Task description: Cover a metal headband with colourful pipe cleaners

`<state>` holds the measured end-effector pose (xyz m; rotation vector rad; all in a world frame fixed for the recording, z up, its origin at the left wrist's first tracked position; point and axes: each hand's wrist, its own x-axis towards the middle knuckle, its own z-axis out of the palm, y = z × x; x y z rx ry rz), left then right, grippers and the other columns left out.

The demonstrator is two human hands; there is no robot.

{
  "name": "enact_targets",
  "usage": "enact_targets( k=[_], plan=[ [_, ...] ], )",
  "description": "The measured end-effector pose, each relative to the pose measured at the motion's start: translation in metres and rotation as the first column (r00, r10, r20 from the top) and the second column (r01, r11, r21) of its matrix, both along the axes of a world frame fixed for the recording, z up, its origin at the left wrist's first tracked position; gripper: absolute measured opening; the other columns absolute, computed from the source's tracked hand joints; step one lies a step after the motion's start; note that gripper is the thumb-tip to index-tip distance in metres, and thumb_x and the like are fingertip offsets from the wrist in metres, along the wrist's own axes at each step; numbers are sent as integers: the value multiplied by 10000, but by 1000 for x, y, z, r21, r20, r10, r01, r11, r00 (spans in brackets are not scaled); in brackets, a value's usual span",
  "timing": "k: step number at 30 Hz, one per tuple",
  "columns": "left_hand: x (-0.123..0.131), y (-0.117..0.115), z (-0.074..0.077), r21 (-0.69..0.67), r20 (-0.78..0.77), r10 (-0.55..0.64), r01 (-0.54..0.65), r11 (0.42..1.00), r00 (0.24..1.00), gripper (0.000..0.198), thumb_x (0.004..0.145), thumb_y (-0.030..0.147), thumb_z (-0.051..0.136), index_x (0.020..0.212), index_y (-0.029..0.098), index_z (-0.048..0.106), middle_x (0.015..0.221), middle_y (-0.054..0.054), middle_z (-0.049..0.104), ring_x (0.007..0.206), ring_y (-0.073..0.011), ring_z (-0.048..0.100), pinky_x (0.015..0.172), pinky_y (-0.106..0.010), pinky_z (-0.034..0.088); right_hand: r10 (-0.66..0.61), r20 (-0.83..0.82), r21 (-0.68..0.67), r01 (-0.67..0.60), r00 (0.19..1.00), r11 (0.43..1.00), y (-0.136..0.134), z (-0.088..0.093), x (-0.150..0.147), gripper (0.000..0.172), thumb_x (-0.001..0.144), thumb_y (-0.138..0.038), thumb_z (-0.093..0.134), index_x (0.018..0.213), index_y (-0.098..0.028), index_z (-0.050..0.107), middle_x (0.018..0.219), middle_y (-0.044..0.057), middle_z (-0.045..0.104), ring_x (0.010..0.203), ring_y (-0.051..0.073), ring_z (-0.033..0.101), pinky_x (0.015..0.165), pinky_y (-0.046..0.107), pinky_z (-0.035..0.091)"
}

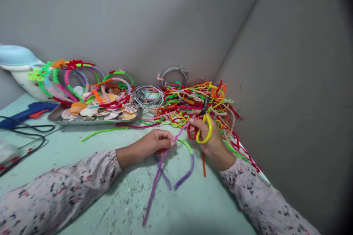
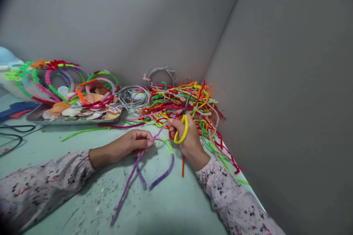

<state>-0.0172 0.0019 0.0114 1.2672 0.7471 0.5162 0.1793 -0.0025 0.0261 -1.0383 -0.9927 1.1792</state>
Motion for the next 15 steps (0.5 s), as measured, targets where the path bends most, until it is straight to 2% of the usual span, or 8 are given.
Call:
enact_targets(
  k=[5, 10, 15],
  plan=[
    [0, -1, -2, 28, 86, 23, -25, 999, 996, 270, 789, 360, 655, 954, 147, 639, 624, 20, 511, 501, -62, 411, 461, -191, 280, 120, 25, -20, -119, 993, 993, -7, -1, -7, 328, 742, -331, 664, 989, -224, 477, 603, -70, 542, 490, 83, 491, 446, 182, 387],
    [1, 1, -6, -36, 118, 97, -93, 995, 988, 303, 783, 417, 660, 903, 141, 631, 681, -5, 560, 480, -51, 403, 436, -191, 237, 200, 83, -81, -194, 976, 978, -15, -2, -20, 388, 728, -352, 681, 1029, -238, 465, 622, -78, 550, 495, 95, 529, 457, 194, 417],
    [1, 3, -6, -78, 110, 118, -110, 991, 987, 246, 744, 351, 699, 857, 146, 622, 694, 5, 583, 485, -47, 435, 448, -188, 266, 223, 124, -109, -210, 967, 972, -16, -3, -23, 395, 708, -319, 680, 1030, -246, 462, 650, -78, 555, 483, 95, 528, 440, 198, 421]
  ],
)
